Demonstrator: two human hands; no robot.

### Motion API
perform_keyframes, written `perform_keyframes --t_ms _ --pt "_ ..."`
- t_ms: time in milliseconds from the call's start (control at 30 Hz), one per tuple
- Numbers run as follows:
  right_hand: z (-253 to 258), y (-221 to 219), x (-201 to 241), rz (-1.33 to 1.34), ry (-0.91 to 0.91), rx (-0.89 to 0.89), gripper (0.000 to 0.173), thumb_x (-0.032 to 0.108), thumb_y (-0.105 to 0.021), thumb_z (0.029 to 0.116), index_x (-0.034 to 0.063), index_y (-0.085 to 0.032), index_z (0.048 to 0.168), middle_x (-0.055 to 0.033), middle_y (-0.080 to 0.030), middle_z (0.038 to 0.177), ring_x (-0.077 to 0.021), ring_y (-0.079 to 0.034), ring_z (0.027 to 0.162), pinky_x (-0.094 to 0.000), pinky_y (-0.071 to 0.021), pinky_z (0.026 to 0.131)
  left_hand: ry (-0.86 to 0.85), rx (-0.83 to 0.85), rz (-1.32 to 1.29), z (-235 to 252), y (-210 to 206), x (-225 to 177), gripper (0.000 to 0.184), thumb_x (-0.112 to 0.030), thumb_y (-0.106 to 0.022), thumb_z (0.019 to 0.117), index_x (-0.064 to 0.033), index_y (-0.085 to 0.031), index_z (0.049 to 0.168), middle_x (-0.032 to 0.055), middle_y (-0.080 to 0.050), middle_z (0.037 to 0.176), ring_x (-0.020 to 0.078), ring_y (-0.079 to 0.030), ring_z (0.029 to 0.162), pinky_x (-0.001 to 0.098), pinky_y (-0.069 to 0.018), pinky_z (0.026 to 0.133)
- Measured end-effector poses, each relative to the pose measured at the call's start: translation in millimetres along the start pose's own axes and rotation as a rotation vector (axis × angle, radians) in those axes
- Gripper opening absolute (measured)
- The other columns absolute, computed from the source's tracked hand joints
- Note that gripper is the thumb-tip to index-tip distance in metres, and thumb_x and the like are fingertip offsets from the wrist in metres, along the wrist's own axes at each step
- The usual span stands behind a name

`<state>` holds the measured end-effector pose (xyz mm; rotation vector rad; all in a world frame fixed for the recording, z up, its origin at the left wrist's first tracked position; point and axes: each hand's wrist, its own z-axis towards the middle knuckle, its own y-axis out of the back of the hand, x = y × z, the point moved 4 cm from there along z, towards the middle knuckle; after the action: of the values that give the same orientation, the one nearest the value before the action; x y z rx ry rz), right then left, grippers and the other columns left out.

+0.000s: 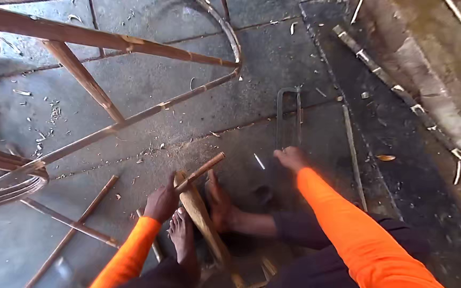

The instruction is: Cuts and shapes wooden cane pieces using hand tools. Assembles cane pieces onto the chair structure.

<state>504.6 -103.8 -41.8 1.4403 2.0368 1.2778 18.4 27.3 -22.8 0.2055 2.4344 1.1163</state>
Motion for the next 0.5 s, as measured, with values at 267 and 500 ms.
perform_keyframes --t_ms 267,500 --pt "-151.3 46.8 64.1 0.821 0.346 -0.077 0.055 0.051 -0.03 0.1098 0.0106 -0.067 0.104 0.004 -0.05 0.065 -0.0086 -0.046 0.051 -0.0289 -0.0435 0.048 0.066 0.017 -0.045 -0.9 1.9 1.5 0.062 -0.049 -0.068 0.0956 -0.0123 -0.048 0.143 0.0149 -0.07 0.086 0.0371 -0.071 0.077 0.0643 -0.0566 0.066" --pt "-359.0 -57.2 80.6 1.181 0.241 0.237 0.051 0.044 -0.037 0.1091 0.0101 -0.065 0.084 0.0031 -0.044 0.056 -0.009 -0.041 0.045 -0.028 -0.0373 0.043 0.118 0.001 0.039 8.6 4.3 -12.9 0.024 -0.032 -0.066 0.0945 -0.0092 -0.066 0.1 0.018 -0.07 0.087 0.0407 -0.071 0.08 0.0668 -0.0552 0.064"
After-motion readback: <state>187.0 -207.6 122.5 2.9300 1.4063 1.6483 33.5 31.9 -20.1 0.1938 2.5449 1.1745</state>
